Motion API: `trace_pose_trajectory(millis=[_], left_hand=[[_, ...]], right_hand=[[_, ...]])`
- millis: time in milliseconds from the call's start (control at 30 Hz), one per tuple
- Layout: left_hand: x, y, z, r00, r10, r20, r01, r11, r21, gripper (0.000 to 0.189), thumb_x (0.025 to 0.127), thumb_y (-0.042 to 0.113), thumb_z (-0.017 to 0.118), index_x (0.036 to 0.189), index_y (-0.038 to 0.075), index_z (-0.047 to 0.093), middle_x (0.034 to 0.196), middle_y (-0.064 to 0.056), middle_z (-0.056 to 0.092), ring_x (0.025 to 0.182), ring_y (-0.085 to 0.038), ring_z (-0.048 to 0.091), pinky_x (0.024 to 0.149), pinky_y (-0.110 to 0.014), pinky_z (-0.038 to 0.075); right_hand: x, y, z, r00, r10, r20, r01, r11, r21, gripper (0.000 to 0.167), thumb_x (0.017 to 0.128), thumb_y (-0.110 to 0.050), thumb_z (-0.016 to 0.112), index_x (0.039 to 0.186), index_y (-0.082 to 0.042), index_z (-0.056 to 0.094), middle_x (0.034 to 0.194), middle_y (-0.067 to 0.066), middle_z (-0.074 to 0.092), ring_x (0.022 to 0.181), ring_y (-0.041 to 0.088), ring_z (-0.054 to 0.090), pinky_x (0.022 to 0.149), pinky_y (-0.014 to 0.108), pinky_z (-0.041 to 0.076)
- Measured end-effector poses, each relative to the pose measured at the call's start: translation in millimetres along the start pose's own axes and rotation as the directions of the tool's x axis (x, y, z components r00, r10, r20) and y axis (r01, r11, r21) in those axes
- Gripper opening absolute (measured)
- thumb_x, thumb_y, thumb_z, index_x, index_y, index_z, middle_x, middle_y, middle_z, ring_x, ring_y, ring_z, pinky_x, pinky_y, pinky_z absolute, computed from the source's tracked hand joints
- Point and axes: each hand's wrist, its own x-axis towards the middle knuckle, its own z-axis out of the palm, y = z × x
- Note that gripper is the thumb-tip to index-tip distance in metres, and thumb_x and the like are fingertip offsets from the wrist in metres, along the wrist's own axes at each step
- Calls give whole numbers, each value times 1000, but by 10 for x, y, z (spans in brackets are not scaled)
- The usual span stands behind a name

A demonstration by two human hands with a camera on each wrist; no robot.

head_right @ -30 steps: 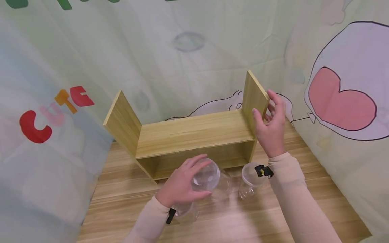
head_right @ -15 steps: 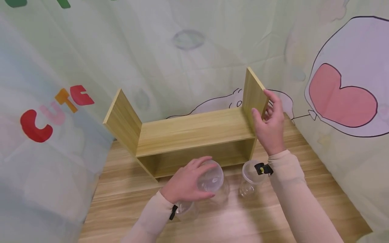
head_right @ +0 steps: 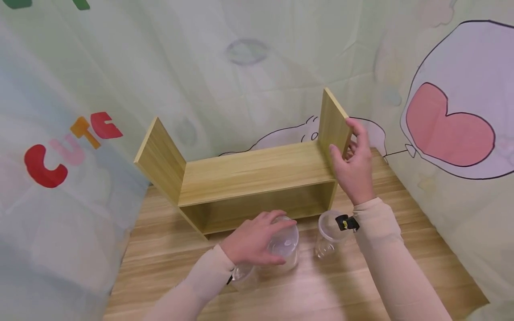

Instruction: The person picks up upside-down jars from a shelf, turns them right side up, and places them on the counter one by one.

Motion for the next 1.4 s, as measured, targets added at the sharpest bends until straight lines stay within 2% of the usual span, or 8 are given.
trace_pose_trajectory(millis=[133, 233, 433, 567, 767, 967, 1100, 1400], left_hand=[[77, 17, 2, 999, 21, 40, -23, 998, 61, 84, 75, 55, 80, 148, 34, 44, 143, -4, 45, 114, -24, 53, 70, -32, 54], [124, 44, 17, 997, 14, 76, -21, 996, 93, 84, 74, 55, 80, 148, 35, 44, 144, -4, 44, 114, -23, 54, 70, -32, 54], [167, 76, 41, 992, 10, 127, -21, 996, 91, 84, 75, 52, 81, 148, 33, 44, 143, -5, 44, 113, -24, 54, 72, -33, 54], [196, 78, 61, 990, 21, 140, -33, 996, 87, 86, 74, 50, 83, 148, 32, 44, 142, -5, 44, 113, -24, 55, 72, -32, 55], [225, 71, 101, 988, 25, 152, -37, 996, 76, 88, 73, 50, 83, 149, 30, 44, 143, -6, 44, 114, -24, 54, 73, -30, 55], [240, 59, 145, 988, 33, 154, -40, 998, 47, 89, 73, 48, 84, 149, 29, 43, 144, -6, 43, 115, -24, 54, 77, -30, 55], [238, 48, 178, 987, 24, 160, -31, 999, 39, 88, 73, 47, 84, 149, 28, 44, 144, -6, 42, 116, -23, 53, 80, -31, 54], [255, 77, 218, 983, 12, 185, -16, 1000, 19, 86, 72, 43, 86, 147, 28, 46, 140, -5, 43, 114, -22, 53, 71, -23, 52]], right_hand=[[6, -1, -18, 1000, -6, 7, 7, 999, -40, 63, 96, -3, 57, 150, -24, 34, 144, 10, 40, 120, 37, 53, 91, 38, 53], [-2, -5, -33, 1000, -10, 22, 12, 997, -80, 64, 96, -5, 58, 151, -25, 33, 143, 11, 40, 119, 38, 54, 89, 41, 54], [-22, 1, -49, 998, -1, 57, 8, 992, -129, 66, 96, -8, 58, 151, -30, 30, 145, 13, 38, 122, 40, 52, 92, 58, 49], [-24, 15, -54, 998, -10, 57, 18, 991, -133, 66, 96, -7, 58, 151, -30, 30, 145, 14, 38, 123, 42, 51, 91, 61, 48], [-19, 40, -51, 997, -44, 61, 53, 988, -148, 67, 95, -3, 58, 151, -27, 31, 143, 14, 40, 119, 42, 54, 86, 53, 53], [-2, 50, -52, 997, -58, 58, 66, 987, -145, 67, 94, -2, 58, 151, -26, 31, 142, 17, 39, 121, 46, 52, 86, 64, 49], [-11, 57, -43, 997, -48, 60, 56, 988, -142, 68, 94, -3, 58, 151, -27, 30, 142, 17, 39, 121, 47, 51, 87, 65, 48], [-5, 76, -40, 996, -62, 57, 69, 989, -129, 67, 94, -2, 57, 150, -26, 30, 140, 17, 39, 121, 47, 51, 85, 66, 48]])
